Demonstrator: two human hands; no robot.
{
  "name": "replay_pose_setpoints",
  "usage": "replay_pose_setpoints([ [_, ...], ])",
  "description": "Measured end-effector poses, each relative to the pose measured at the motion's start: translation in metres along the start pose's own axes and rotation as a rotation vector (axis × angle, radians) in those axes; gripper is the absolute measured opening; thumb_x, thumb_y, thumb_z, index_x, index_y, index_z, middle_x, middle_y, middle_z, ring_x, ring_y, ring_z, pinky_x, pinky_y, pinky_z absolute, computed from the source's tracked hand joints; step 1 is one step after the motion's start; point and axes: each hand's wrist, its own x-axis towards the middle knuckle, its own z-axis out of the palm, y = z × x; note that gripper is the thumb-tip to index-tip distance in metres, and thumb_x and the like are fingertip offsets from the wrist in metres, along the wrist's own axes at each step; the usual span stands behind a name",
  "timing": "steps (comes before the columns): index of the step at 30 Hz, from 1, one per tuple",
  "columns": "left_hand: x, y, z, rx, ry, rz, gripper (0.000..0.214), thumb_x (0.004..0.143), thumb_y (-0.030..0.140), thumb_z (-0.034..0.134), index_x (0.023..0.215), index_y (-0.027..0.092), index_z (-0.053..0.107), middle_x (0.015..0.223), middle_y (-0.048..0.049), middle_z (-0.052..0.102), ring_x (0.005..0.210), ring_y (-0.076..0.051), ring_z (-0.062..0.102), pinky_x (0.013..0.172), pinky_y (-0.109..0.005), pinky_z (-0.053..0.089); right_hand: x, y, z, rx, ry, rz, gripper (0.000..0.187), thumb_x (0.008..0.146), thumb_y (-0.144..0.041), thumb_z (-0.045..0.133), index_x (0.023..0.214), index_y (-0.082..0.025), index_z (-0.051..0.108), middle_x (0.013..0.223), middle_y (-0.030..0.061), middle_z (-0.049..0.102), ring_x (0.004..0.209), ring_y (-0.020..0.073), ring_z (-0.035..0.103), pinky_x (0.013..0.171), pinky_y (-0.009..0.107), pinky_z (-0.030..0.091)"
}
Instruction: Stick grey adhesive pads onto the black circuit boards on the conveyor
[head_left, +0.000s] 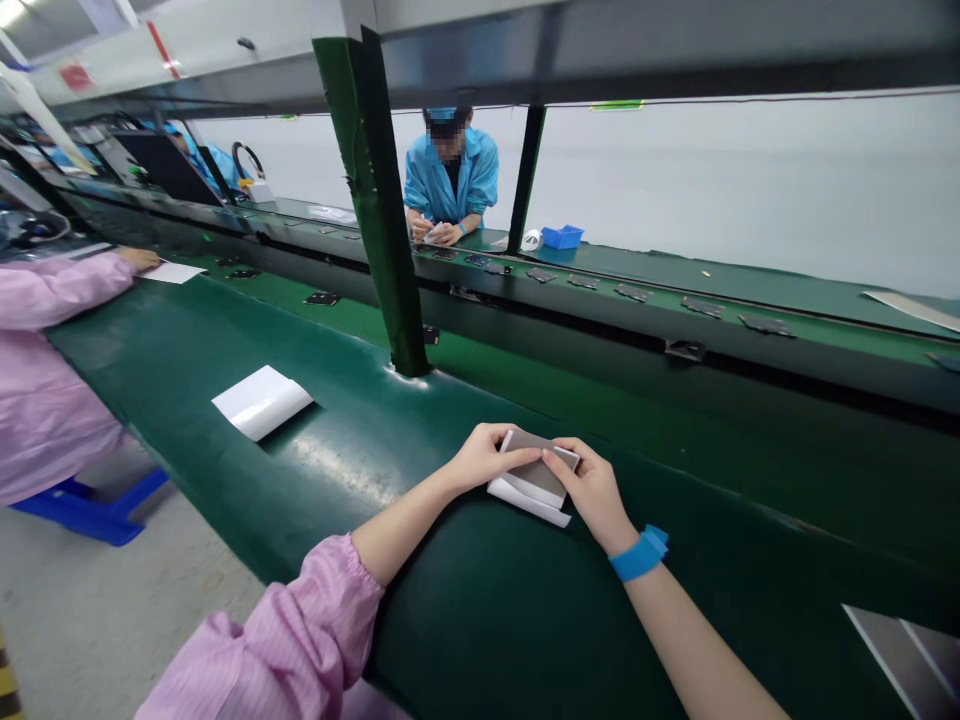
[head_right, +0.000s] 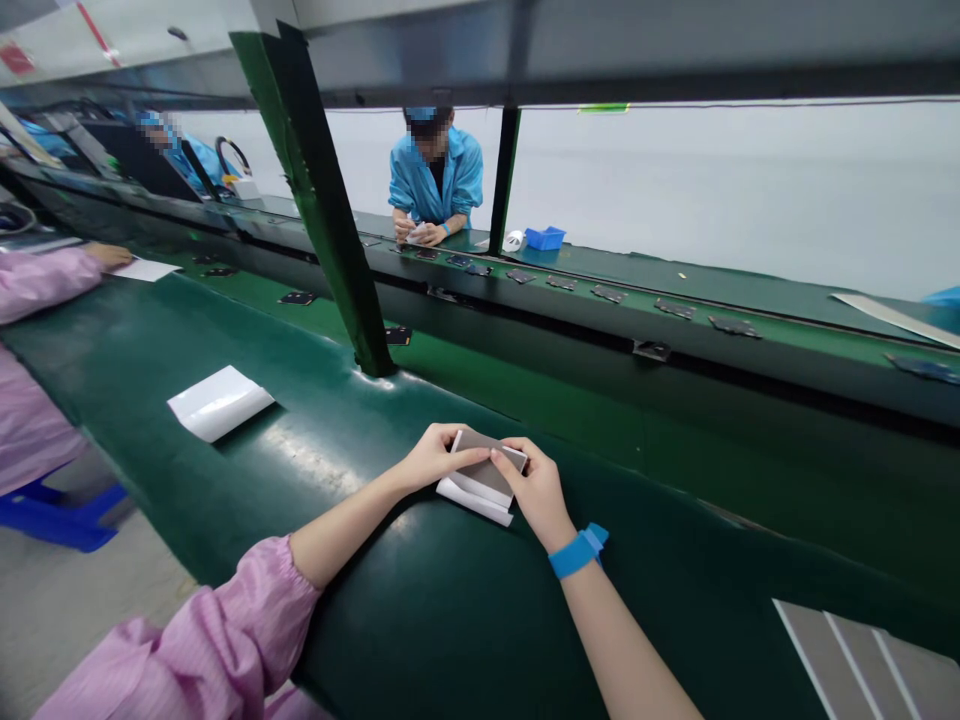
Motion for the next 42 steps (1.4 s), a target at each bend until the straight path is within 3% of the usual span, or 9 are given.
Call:
replay_pose_setpoints([
  [30,0.0003,0.0014,-0.0006,-0.024,-0.015,0.008,0.041,0.07,0.05,0.072,0.082,0.011,0.068,0.07,-0.0025,0.064,0.063,-0.012,0.054,0.056,-0.022,0.04,-0.0013,-0.0005,-0.0006,-0.01,-0.001,0.009,0.051,0.062,-0.068,0.068,0.076,-0.019,0.064,0.072,0.0061,0.066,0.064,0.0201,0.059,0.054,0.031,0.047],
  [42,0.0006,0.0008,-0.0004,-0.023,-0.017,-0.021,0.034,0.07,0.045,0.072,0.074,0.012,0.064,0.064,0.0003,0.059,0.059,-0.01,0.05,0.054,-0.022,0.036,0.0005,0.0049,-0.0016,0.15,0.028,0.036,0.045,0.061,-0.062,0.073,0.076,-0.021,0.063,0.077,0.0048,0.063,0.069,0.0186,0.057,0.06,0.031,0.049],
])
